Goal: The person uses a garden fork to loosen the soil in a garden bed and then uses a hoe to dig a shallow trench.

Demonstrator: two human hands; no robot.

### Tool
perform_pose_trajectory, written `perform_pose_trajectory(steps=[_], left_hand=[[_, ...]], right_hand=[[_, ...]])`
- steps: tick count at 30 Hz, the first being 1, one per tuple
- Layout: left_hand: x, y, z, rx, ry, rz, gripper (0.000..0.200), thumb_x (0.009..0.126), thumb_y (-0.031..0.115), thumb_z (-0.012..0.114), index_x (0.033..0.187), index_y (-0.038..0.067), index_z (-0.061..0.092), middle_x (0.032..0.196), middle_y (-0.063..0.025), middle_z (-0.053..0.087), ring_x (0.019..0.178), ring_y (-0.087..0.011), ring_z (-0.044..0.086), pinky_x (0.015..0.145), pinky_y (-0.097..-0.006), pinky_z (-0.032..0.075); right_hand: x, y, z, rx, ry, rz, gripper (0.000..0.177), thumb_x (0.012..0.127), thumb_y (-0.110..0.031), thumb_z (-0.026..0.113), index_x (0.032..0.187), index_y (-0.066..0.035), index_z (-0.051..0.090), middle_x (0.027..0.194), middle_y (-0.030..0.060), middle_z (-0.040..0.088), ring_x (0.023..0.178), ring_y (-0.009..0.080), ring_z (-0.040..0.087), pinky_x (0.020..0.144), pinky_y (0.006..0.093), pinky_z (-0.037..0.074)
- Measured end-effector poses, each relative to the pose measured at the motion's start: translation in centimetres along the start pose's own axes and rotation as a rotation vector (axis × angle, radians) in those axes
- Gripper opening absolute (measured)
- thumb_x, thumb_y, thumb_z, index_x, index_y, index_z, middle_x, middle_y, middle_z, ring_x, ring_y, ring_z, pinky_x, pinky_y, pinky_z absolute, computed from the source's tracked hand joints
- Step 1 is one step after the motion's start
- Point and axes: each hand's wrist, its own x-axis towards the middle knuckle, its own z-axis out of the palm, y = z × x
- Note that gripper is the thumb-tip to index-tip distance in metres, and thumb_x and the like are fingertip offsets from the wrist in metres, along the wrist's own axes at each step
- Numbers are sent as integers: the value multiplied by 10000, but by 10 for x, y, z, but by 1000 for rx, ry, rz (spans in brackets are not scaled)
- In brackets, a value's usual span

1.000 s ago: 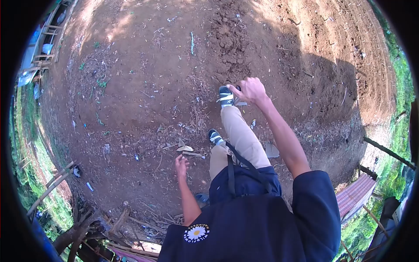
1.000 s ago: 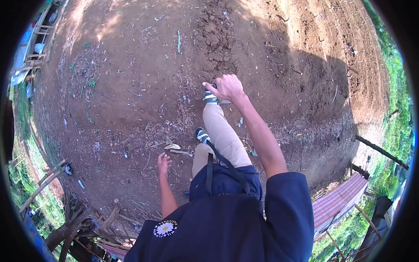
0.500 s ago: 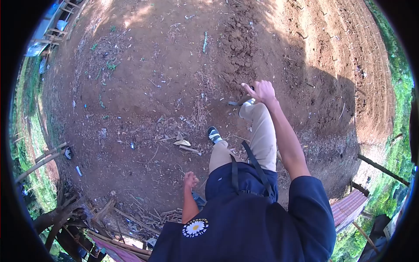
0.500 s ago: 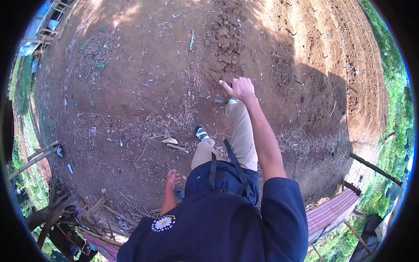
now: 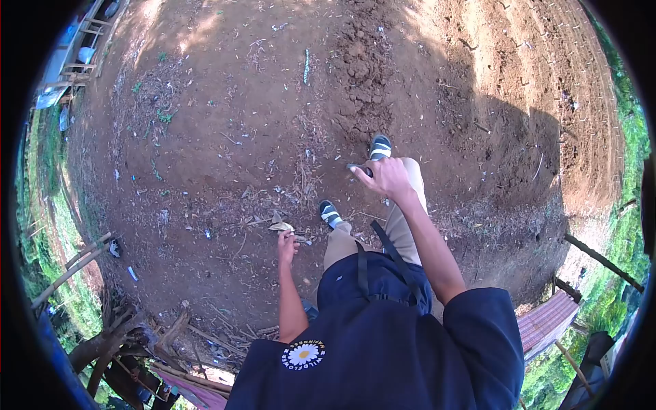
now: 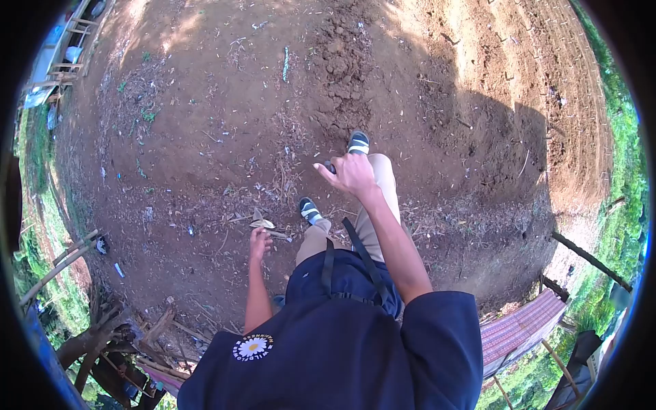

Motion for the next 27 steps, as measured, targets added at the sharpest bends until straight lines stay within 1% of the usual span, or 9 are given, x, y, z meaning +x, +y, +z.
perform_pose_trajectory(steps=[1, 2, 3, 7, 9, 12, 20, 23, 27], left_hand=[[1, 4, 6, 46, 0, -12, 316, 879, 296, 469, 1163, 161, 435, 909, -26, 569, 685, -95, 552, 551, -237, 431], [1, 8, 13, 10, 13, -31, 322, 867, 242, 484, 1158, 113, 431, 878, -57, 563, 607, -93, 542, 467, -212, 411], [6, 4, 19, 14, 20, -43, 322, 867, 242, 484, 1158, 113, 431, 878, -57, 563, 607, -93, 542, 467, -212, 411], [27, 8, 55, 203, 18, -85, 322, 849, 244, 512, 1136, 111, 453, 846, -52, 558, 654, -110, 540, 520, -233, 443], [16, 10, 60, 293, 11, -123, 321, 842, 242, 521, 1128, 110, 460, 835, -51, 557, 675, -115, 540, 542, -242, 453], [34, 26, 86, 231, -7, -69, 356, 830, 225, 538, 1146, 86, 453, 809, -51, 549, 691, -115, 535, 607, -253, 461], [25, 80, 119, 49, -126, 85, 345, 860, 241, 517, 1176, 123, 444, 879, -41, 566, 676, -80, 521, 553, -206, 420], [14, 70, 107, -58, -139, 115, 331, 870, 238, 501, 1181, 142, 444, 925, -48, 574, 702, -71, 531, 563, -198, 416], [13, -9, 66, 88, -111, 151, 325, 861, 236, 513, 1158, 118, 455, 841, -37, 562, 664, -63, 512, 502, -204, 395]], right_hand=[[0, 1, -1, 25, -11, 0, 593, 817, -539, 415, 541, -41, 579, 456, 151, 521, 456, 295, 553, 466, 371, 442], [2, 2, -3, 22, -58, -6, 592, 812, -542, 421, 537, -41, 575, 455, 150, 523, 447, 291, 554, 453, 369, 435], [1, 5, -3, 31, -69, -6, 592, 812, -542, 421, 537, -41, 575, 455, 150, 523, 447, 291, 554, 453, 369, 435], [10, 53, -17, 34, -108, 148, 538, 792, -534, 460, 563, -69, 606, 441, 128, 520, 429, 271, 554, 439, 362, 426], [-2, 88, -22, 115, 3, 145, 482, 787, -508, 490, 608, -88, 643, 438, 107, 522, 429, 250, 557, 437, 356, 430], [-3, 133, -31, 59, -7, 196, 470, 775, -463, 524, 517, -78, 603, 432, 100, 508, 426, 267, 544, 457, 361, 432], [-15, 149, -30, -15, -149, 267, 449, 764, -476, 493, 563, -98, 630, 516, 139, 557, 538, 304, 583, 523, 393, 462], [-16, 156, -21, -30, -81, 274, 427, 775, -465, 486, 647, -98, 663, 560, 150, 570, 580, 324, 586, 565, 410, 466], [-24, 144, -17, -99, -146, 364, 424, 756, -500, 487, 746, -128, 690, 625, 179, 595, 644, 330, 604, 622, 409, 482]])
